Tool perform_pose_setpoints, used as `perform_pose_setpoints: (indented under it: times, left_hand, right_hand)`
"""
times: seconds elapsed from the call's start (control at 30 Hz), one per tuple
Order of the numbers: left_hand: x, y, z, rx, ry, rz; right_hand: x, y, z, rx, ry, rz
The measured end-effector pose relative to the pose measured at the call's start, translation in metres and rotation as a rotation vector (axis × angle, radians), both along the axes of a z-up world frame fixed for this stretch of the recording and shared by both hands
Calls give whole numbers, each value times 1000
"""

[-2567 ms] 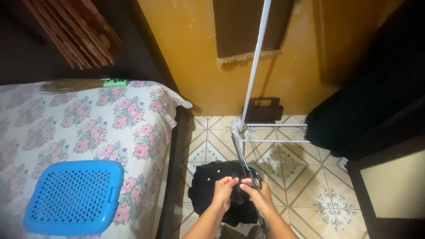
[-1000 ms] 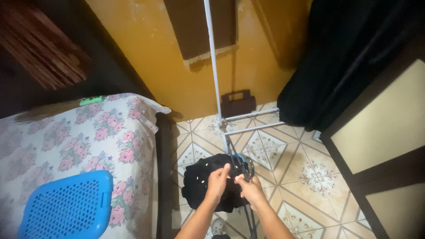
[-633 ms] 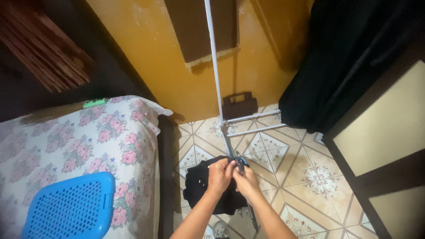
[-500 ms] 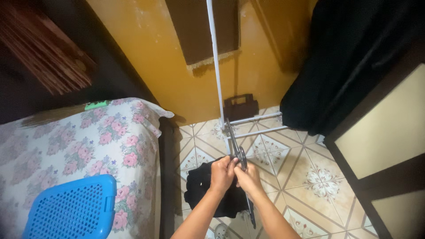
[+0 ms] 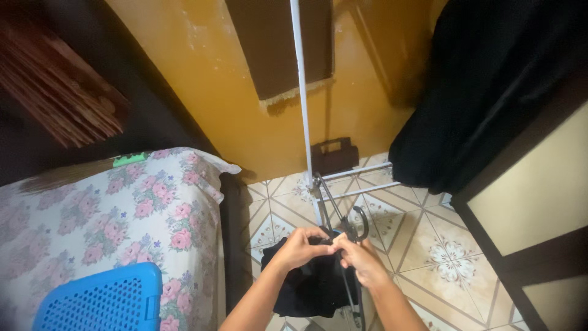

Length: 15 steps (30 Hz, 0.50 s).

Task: The person takes black garments from a blue laundry basket, places each on a hanger, and hangs them on a white clothes rack. The person repeats this process for several items, including a patterned shirt and a studded top, arranging them in sequence on the rack.

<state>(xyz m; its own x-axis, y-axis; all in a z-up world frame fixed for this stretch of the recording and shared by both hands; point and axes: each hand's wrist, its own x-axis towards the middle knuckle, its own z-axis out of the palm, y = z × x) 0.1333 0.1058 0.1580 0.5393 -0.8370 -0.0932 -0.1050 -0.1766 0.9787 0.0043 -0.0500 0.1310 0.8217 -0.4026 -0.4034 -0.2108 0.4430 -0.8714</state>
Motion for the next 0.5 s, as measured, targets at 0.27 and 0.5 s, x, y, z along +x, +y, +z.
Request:
perform_pose_setpoints:
  times: [0.27,0.5]
  left_hand:
    - [35,2,8,-9,264,-36]
    - [18,-6,-9,-16,-84,168]
  right_hand:
    - [30,2,40,-161,24,72]
    - [36,34,29,-647,116,50]
